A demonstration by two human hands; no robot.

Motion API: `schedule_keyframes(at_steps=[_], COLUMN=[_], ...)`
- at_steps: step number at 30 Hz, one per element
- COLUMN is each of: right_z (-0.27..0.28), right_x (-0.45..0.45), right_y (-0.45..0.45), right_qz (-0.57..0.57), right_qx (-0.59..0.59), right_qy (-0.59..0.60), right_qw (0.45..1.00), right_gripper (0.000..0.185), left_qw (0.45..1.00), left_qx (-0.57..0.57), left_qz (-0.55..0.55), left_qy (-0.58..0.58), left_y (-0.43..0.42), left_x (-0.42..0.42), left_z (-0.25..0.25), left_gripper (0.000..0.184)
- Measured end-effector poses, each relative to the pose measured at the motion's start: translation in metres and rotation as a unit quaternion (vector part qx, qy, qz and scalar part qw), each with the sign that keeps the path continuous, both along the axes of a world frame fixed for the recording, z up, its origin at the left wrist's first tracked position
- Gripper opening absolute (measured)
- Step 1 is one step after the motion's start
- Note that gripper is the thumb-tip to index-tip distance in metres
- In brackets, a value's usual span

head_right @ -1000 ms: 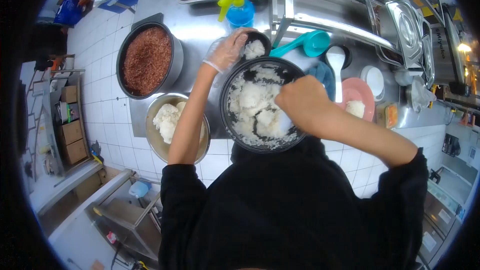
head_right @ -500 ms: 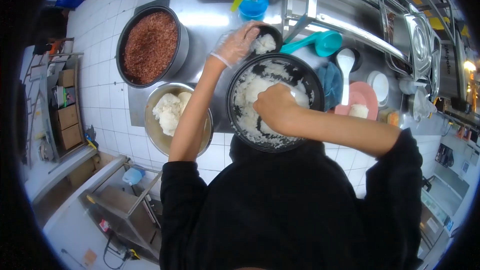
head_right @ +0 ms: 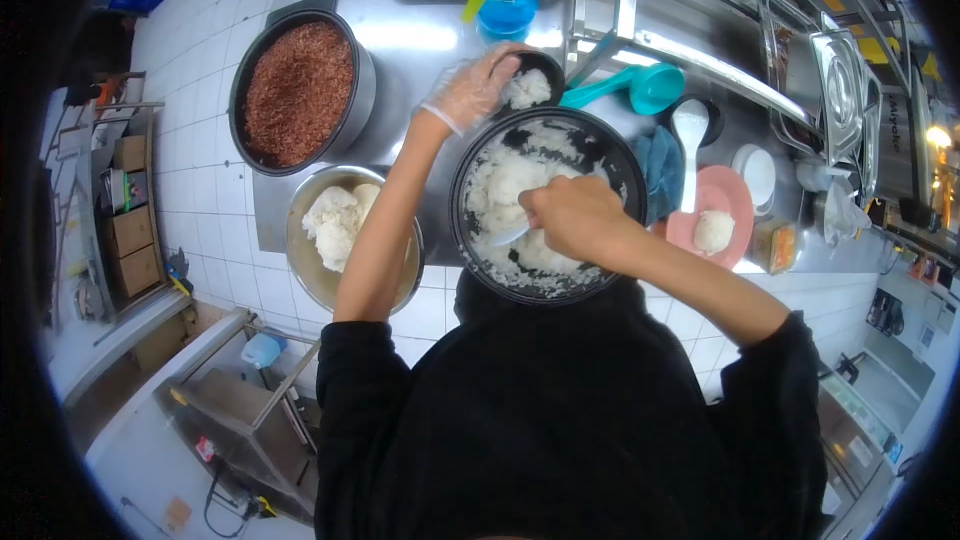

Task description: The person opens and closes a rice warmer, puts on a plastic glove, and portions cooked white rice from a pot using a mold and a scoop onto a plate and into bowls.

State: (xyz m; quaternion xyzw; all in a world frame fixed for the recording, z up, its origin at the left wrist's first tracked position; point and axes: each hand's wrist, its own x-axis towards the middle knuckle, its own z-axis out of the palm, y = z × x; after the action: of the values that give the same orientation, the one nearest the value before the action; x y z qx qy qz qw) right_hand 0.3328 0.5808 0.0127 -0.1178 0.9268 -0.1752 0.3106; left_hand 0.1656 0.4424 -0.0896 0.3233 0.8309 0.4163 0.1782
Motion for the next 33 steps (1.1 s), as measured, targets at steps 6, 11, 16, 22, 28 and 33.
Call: schedule_keyframes(at_steps=[6,11,16,22,28,33], right_z=[0.01,0.011,0.025,0.035,-0.017,-0.031], right_x=[-0.01,-0.015,0.0,0.005,-0.004,-0.008], right_y=[0.013,0.035,0.04,-0.003,-0.014,-0.003], right_qz=[-0.059,-0.098,-0.005,0.146,0.208,0.133], right_qx=[0.039,0.088,0.081,0.145,0.188,0.088], right_qy=[0.112,0.154,0.121,0.234,0.239,0.097], right_qw=[0.991,0.979,0.989,0.95,0.93,0.982], right_gripper=[0.009,0.01,0.014,0.027,0.017,0.033], left_qw=[1.0,1.0,0.998,1.0,0.999,0.999], left_qx=[0.021,0.017,-0.035,0.01,-0.023,-0.002], left_qz=[-0.001,-0.009,0.003,0.008,0.023,0.045], left_qy=[-0.018,-0.019,-0.043,-0.008,-0.024,-0.02], left_y=[0.002,0.004,0.002,-0.001,-0.009,-0.018], left_x=[-0.005,-0.006,-0.009,-0.004,0.002,0.01], left_z=[-0.01,-0.005,-0.012,-0.017,-0.007,-0.006], left_gripper=[0.04,0.045,0.05,0.053,0.049,0.043])
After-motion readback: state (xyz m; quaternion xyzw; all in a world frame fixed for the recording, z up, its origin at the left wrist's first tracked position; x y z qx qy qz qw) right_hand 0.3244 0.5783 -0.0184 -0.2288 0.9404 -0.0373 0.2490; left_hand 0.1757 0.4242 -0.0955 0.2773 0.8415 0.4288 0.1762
